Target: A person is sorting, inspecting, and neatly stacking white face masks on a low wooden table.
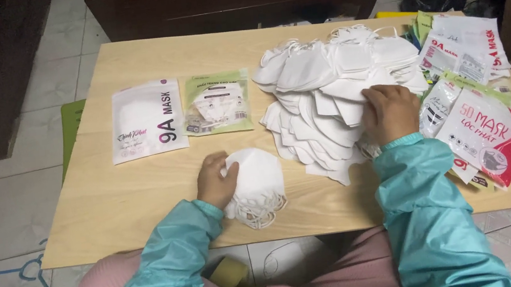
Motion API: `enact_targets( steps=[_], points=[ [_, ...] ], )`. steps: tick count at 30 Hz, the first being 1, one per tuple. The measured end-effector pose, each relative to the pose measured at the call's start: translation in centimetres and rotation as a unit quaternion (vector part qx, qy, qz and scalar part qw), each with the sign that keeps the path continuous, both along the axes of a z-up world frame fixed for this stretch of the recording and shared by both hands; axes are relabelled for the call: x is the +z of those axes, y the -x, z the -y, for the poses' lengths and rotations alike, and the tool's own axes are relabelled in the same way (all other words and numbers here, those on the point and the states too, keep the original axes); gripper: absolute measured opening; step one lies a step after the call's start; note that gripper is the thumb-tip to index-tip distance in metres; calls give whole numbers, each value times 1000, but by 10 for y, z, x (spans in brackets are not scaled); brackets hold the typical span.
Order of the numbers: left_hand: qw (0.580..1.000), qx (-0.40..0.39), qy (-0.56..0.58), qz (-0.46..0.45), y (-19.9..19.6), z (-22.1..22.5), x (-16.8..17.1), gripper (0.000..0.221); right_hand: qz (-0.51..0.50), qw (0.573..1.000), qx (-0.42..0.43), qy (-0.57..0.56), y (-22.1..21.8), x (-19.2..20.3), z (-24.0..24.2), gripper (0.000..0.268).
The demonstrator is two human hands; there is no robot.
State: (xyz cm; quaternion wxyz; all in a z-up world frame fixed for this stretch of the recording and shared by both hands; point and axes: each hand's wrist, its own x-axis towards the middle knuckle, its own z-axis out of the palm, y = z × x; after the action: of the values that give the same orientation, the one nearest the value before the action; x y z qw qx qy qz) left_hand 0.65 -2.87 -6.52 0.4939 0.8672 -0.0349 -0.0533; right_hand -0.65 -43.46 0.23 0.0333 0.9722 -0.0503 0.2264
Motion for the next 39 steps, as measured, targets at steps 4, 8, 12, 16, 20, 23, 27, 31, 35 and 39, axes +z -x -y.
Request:
enact_targets(
  steps=[4, 8, 12, 16, 20, 23, 27, 31, 35, 39],
  points=[
    [995, 5, -38, 94, 18, 6, 48, 27, 74, 997, 37, -4, 2, 3, 4, 27],
    [991, 29, 69, 113, 21, 6, 47, 24, 262, 955, 141, -9, 10, 16, 4, 18],
    [983, 43, 164, 77, 16, -1, 34, 20, 292, 933, 203, -58, 26, 42, -10, 18],
    [976, 53, 200, 64, 12, -5, 28, 20, 89, 979, 160, -88, 31, 40, -19, 60],
    [968, 65, 238, 54, 14, -3, 40, 19, -114, 993, 15, -2, 21, 22, -5, 80],
    [966, 66, 242, 66, 16, -2, 45, 19, -63, 997, 40, -2, 21, 16, 8, 57],
    [963, 63, 248, 82, 20, -2, 50, 24, 176, 977, 120, -29, 32, 33, 0, 30],
    [960, 83, 177, 199, 24, -1, 53, 47, 262, 959, 103, -41, 44, 56, -21, 28],
    [948, 56, 157, 272, 21, -3, 47, 52, 283, 891, 200, -292, 55, 65, -21, 23],
    [954, 51, 183, 233, 21, -5, 45, 31, 29, 837, 191, -512, 52, 42, 1, 31]
  ],
)
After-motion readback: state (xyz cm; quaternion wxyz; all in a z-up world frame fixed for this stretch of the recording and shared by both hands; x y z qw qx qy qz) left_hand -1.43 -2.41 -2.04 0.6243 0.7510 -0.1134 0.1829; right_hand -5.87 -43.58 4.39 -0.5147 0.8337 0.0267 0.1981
